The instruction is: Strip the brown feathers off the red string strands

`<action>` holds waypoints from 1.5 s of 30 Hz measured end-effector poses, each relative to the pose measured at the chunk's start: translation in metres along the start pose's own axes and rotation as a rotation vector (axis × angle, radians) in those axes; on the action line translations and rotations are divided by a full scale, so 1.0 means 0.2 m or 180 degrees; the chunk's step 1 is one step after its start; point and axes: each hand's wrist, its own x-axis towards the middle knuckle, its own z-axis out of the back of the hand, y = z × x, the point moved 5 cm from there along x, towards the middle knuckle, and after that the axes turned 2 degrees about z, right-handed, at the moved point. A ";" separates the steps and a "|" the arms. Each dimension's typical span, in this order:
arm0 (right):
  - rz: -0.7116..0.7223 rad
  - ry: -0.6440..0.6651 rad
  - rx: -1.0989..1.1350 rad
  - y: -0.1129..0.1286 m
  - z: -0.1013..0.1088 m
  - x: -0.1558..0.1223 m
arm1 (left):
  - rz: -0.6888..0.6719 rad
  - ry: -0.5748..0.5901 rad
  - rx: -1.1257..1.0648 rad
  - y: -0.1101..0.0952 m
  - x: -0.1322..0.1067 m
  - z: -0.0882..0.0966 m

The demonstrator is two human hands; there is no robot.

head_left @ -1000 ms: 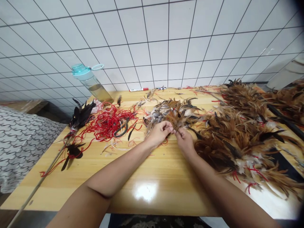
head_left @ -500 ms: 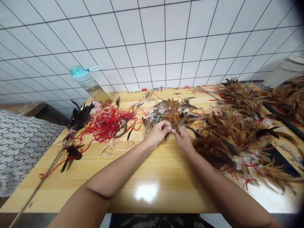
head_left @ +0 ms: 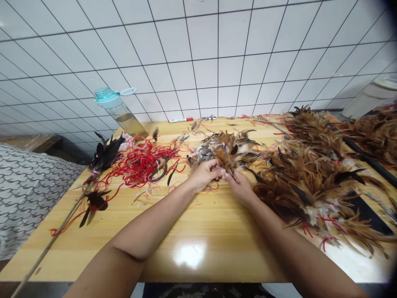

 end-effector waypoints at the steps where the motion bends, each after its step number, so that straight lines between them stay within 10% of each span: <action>1: 0.0019 0.0027 -0.0042 0.00 0.00 0.00 | -0.0020 0.0029 0.0037 0.00 0.00 0.01; 20: -0.0080 0.0025 0.0517 -0.01 -0.02 0.00 | -0.0196 -0.0005 0.0257 -0.01 0.01 0.04; 28: -0.0396 -0.0603 0.1294 0.00 0.08 0.01 | -0.1072 -0.0439 0.3560 -0.16 0.16 -0.07; 33: -0.0196 -0.0814 0.1397 0.05 0.15 0.02 | -0.0857 -0.0547 0.4318 -0.12 0.25 -0.17; 39: -0.0227 -0.0872 0.1322 0.03 0.18 0.03 | -0.1011 -0.0859 0.3627 -0.15 0.19 -0.07; 45: -0.0464 -0.0705 0.1173 0.01 0.09 0.00 | -0.0606 -0.1322 0.1040 -0.18 0.04 0.24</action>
